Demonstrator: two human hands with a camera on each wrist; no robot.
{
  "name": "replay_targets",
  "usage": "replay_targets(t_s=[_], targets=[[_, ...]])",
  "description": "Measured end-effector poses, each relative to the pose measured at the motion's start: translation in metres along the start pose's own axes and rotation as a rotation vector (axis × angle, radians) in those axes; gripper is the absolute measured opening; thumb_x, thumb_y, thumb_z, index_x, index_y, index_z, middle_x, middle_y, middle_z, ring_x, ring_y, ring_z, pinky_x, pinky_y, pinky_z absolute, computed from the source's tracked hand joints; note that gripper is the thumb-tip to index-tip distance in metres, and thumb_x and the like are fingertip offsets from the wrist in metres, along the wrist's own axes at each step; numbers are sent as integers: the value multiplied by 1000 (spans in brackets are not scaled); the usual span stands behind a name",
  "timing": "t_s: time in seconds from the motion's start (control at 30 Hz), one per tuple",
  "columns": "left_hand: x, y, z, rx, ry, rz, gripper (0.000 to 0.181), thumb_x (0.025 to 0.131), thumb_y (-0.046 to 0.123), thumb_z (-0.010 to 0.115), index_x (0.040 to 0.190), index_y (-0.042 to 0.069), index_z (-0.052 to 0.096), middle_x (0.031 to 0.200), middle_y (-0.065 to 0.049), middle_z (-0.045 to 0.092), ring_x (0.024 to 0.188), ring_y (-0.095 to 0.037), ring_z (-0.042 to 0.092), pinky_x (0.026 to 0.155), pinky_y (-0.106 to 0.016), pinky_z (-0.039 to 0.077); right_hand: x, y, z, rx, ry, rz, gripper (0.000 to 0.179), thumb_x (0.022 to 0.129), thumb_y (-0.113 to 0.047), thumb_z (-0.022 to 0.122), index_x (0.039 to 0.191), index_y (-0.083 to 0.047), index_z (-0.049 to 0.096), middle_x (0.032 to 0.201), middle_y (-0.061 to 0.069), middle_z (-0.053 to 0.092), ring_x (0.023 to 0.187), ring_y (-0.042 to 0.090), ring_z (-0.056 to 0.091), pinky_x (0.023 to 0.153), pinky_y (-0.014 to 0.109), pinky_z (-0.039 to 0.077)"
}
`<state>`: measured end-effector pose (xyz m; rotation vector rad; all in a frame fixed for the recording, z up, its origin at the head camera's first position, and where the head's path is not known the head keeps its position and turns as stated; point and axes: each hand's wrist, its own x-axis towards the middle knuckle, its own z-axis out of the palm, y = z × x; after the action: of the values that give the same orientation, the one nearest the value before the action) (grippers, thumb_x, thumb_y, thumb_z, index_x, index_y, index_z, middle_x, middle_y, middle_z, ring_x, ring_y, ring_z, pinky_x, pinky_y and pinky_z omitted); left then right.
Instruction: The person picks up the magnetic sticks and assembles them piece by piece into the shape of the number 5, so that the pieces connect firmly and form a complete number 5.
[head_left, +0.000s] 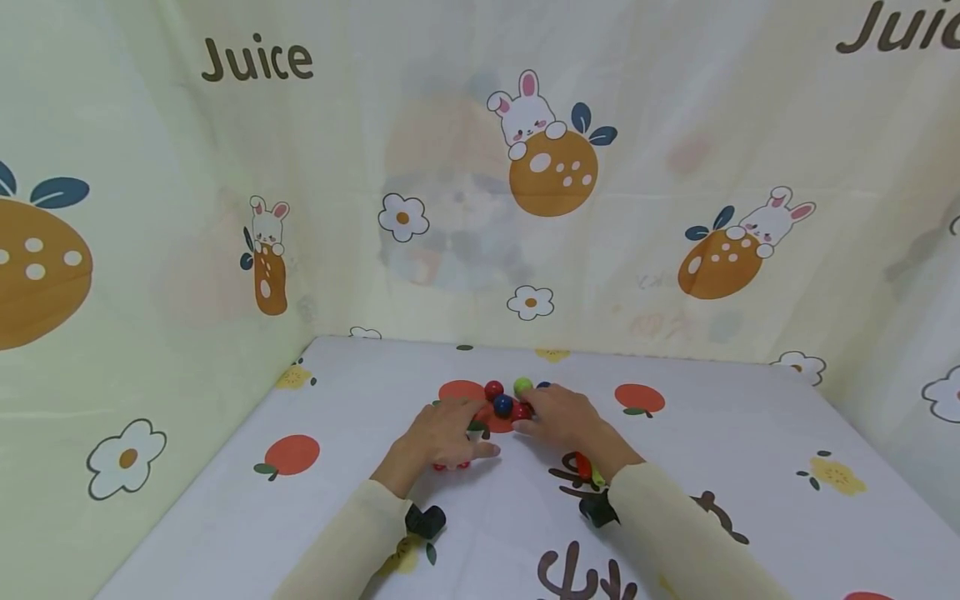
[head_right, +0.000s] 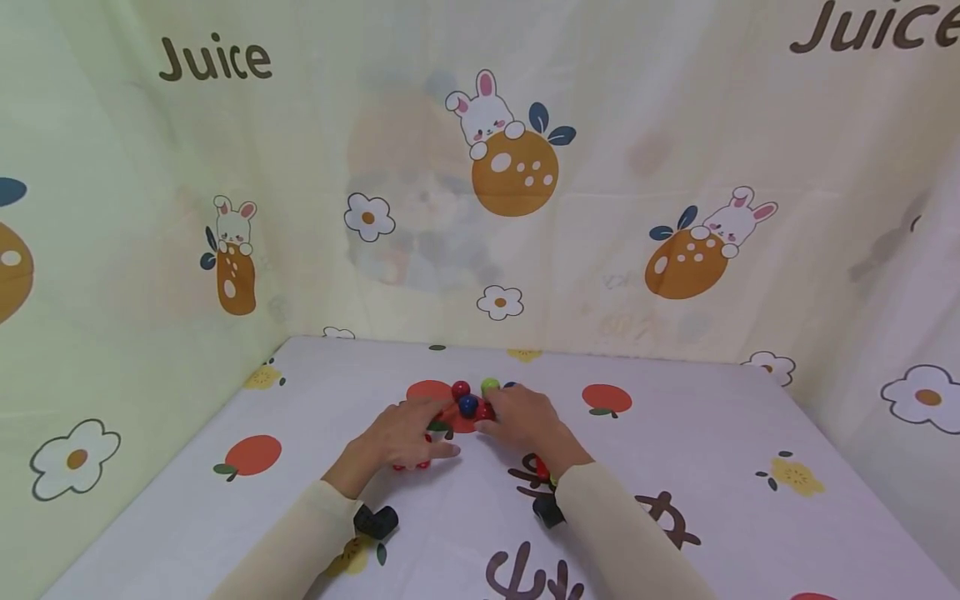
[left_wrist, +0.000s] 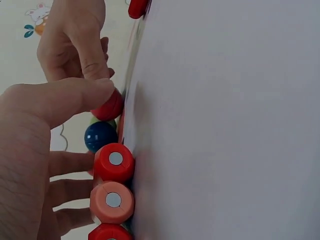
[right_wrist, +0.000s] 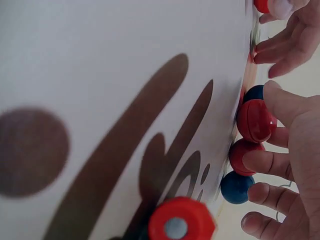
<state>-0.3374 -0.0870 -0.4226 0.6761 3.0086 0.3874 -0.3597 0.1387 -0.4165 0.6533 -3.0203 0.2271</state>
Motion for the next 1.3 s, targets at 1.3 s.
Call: replay_targets(t_s=[1.3], targets=[[-29, -17, -10, 81, 6, 113, 71, 75, 54, 82, 133, 16, 65, 134, -3, 60, 128, -24, 49, 94, -47, 52, -31, -8, -19, 114, 16, -35, 38, 93, -31, 75, 121, -7, 63, 85, -1, 54, 84, 17, 51, 66, 28, 49]])
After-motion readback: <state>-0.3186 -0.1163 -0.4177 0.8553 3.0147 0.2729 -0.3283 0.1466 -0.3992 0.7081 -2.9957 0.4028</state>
